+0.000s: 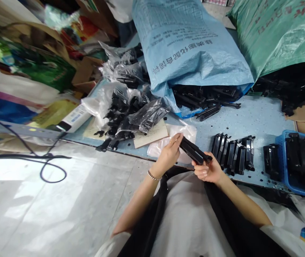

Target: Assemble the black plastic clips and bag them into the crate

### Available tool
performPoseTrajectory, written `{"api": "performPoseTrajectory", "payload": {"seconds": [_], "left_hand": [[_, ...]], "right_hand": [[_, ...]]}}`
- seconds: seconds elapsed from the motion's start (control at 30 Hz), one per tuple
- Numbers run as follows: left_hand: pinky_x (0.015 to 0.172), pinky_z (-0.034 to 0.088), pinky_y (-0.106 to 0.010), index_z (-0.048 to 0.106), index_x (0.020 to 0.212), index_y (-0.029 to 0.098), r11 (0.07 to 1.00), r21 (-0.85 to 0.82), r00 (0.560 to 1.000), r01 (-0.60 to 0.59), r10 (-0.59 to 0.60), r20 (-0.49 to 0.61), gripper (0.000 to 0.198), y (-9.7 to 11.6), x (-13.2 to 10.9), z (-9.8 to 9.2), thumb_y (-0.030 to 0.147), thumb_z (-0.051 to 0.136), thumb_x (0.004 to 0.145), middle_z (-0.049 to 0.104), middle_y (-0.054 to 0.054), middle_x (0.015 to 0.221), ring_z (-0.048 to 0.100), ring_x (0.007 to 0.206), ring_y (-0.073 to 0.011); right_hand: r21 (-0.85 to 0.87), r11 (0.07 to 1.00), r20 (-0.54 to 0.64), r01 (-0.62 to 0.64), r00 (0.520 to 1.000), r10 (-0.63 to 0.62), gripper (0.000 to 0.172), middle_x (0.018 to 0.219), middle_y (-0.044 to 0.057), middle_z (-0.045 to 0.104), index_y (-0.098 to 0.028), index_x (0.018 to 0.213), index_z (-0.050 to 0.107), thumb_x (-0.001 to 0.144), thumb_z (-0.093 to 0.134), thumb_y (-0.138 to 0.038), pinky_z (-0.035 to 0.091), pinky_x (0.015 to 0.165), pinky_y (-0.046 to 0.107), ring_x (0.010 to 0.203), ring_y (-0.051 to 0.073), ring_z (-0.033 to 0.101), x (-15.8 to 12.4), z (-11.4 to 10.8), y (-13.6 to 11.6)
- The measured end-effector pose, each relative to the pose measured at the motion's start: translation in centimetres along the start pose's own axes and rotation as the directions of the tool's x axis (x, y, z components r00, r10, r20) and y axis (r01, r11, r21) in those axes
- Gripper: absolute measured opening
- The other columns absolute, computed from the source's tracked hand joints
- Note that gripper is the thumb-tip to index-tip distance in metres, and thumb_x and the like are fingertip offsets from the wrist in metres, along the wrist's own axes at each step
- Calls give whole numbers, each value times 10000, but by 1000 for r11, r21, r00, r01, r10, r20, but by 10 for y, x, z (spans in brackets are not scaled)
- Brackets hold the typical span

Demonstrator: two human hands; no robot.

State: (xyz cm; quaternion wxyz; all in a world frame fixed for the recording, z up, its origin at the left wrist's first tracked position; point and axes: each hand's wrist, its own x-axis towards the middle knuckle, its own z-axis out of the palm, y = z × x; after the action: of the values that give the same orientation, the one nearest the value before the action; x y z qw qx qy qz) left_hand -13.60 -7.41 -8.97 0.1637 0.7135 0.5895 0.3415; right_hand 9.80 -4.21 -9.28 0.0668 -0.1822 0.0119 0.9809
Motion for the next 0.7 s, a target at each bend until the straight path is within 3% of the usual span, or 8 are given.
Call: {"api": "performPoseTrajectory", "payload": {"seconds": [0.13,0.23,0.3,0.37,0.43,0.5,0.6,0.7], "left_hand": [[1202,448,-414,245,1634,274,984,-148,995,-100,101,-3,753,32,-14,-3,8,404,947,469,-131,1557,462,1460,-234],[1191,463,-402,253,1630,293,962,-238,989,-136,145,23,763,48,-21,-2,-6,396,943,499,-125,1524,497,1429,-219],[1178,479,-418,238,1633,273,946,-277,979,-167,193,71,792,54,-24,2,-10,419,917,495,-138,1516,501,1424,-231],[1137,518,-442,250,1624,226,945,-274,971,-177,213,105,802,57,-24,5,33,507,890,496,-167,1496,525,1393,-264],[1065,567,-442,376,1558,200,959,-220,976,-178,200,81,705,57,-21,0,82,571,890,558,-171,1405,590,1301,-271],[1016,584,-422,545,1407,203,974,-138,982,-182,188,28,488,52,-12,-16,114,574,928,637,-139,1265,646,1183,-244],[1022,560,-403,661,1186,202,985,2,985,-171,171,0,249,22,8,-63,161,555,965,683,-100,1147,660,1116,-220],[1040,531,-391,685,1012,191,984,159,997,-81,82,2,163,-30,30,-121,201,536,946,679,-94,1120,648,1117,-225]], "right_hand": [[-133,988,-85,77,992,-88,504,507,-89,330,-111,939,659,817,636,-599,331,451,197,496,102,364,9,5,-8],[-427,882,-230,198,920,-318,471,534,-64,411,-162,875,650,824,615,-629,355,452,234,487,111,388,12,12,-5],[-736,649,-266,190,801,-536,371,644,-28,533,-196,896,641,830,671,-560,400,498,250,560,130,479,11,20,2],[-936,341,-183,85,710,-680,302,785,-10,611,-222,982,637,817,745,-450,448,579,269,661,148,545,10,29,9],[-988,147,-67,48,722,-688,389,908,3,640,-238,1125,612,812,776,-401,488,669,297,746,161,582,11,39,13],[-986,100,49,136,797,-603,505,1003,22,645,-245,1284,550,852,747,-418,514,735,318,821,173,611,15,48,13],[-971,70,168,228,864,-475,524,1074,36,646,-255,1407,497,935,650,-424,516,807,324,931,179,631,21,57,8],[-990,-45,141,136,871,-471,368,1081,44,661,-242,1299,620,952,622,-365,494,829,321,974,183,634,19,61,5]]}}
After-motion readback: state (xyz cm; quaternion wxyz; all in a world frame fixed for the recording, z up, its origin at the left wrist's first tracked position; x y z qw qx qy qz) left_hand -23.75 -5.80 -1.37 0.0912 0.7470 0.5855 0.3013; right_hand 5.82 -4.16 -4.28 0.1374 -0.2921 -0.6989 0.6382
